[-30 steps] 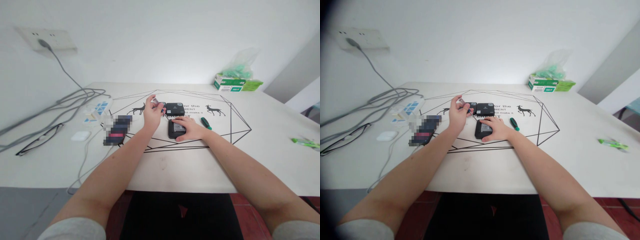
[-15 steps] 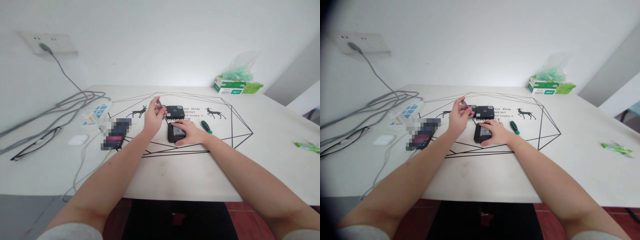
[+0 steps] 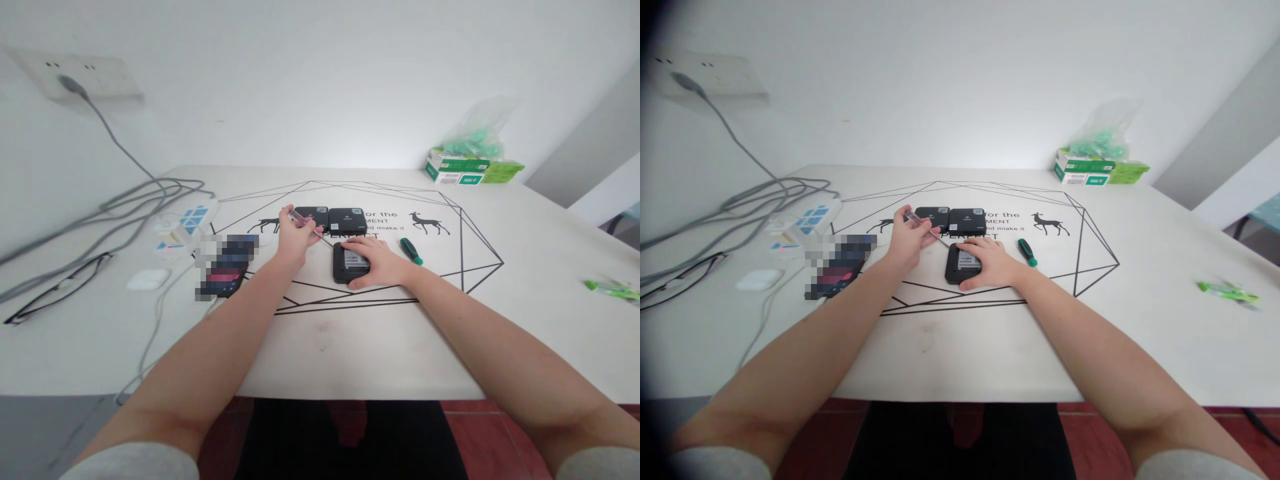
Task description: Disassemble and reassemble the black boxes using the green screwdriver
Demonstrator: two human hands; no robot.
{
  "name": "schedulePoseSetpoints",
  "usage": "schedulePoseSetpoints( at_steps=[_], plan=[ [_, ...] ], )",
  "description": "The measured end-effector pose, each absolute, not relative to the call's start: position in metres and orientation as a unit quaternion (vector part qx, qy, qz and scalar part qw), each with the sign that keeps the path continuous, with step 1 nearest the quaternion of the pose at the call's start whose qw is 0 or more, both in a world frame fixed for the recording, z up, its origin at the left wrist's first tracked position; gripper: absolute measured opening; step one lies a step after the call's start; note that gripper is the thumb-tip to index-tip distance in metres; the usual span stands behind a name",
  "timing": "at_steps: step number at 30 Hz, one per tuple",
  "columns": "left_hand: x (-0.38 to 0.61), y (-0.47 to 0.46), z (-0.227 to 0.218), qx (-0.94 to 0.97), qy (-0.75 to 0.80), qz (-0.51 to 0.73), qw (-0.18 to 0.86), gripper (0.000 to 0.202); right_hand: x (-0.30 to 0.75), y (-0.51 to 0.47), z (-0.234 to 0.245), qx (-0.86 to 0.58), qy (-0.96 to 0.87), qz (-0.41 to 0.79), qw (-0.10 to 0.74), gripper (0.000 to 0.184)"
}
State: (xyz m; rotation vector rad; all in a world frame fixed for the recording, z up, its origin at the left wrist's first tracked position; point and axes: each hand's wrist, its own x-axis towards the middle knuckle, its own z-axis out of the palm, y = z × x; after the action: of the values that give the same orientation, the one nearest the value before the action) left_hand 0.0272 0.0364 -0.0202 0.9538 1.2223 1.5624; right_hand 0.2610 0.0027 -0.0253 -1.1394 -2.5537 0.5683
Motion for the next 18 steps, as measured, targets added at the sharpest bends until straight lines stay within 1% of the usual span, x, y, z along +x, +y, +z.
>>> schedulePoseSetpoints(
  at_steps=[2,5,7,9,12,14,16,18],
  plan=[
    [0.028,0.033,-0.018,0.409,0.495,0.631,0.435,0.075,0.261,0.003,-0.026,-0.394,-0.886,0.195,0.144,0.107],
    [0.035,0.020,-0.011,0.526,0.471,0.608,0.363,0.072,0.261,0.003,-0.026,-0.398,-0.887,0.189,0.139,0.107],
    [0.039,0.014,-0.008,0.573,0.449,0.592,0.345,0.067,0.261,0.002,-0.026,-0.399,-0.888,0.185,0.137,0.107],
    [0.041,0.013,-0.009,0.555,0.447,0.603,0.359,0.066,0.261,0.002,-0.026,-0.398,-0.888,0.185,0.137,0.106],
    [0.037,0.022,-0.015,0.411,0.499,0.635,0.423,0.071,0.262,0.003,-0.027,-0.397,-0.888,0.187,0.140,0.107],
    [0.034,0.027,-0.019,0.329,0.531,0.627,0.465,0.072,0.262,0.004,-0.027,-0.395,-0.888,0.189,0.143,0.108],
    [0.034,0.028,-0.019,0.345,0.521,0.626,0.466,0.070,0.262,0.004,-0.028,-0.393,-0.888,0.190,0.146,0.109],
    [0.036,0.026,-0.017,0.411,0.489,0.633,0.438,0.068,0.262,0.004,-0.028,-0.393,-0.887,0.191,0.146,0.110]
  ],
)
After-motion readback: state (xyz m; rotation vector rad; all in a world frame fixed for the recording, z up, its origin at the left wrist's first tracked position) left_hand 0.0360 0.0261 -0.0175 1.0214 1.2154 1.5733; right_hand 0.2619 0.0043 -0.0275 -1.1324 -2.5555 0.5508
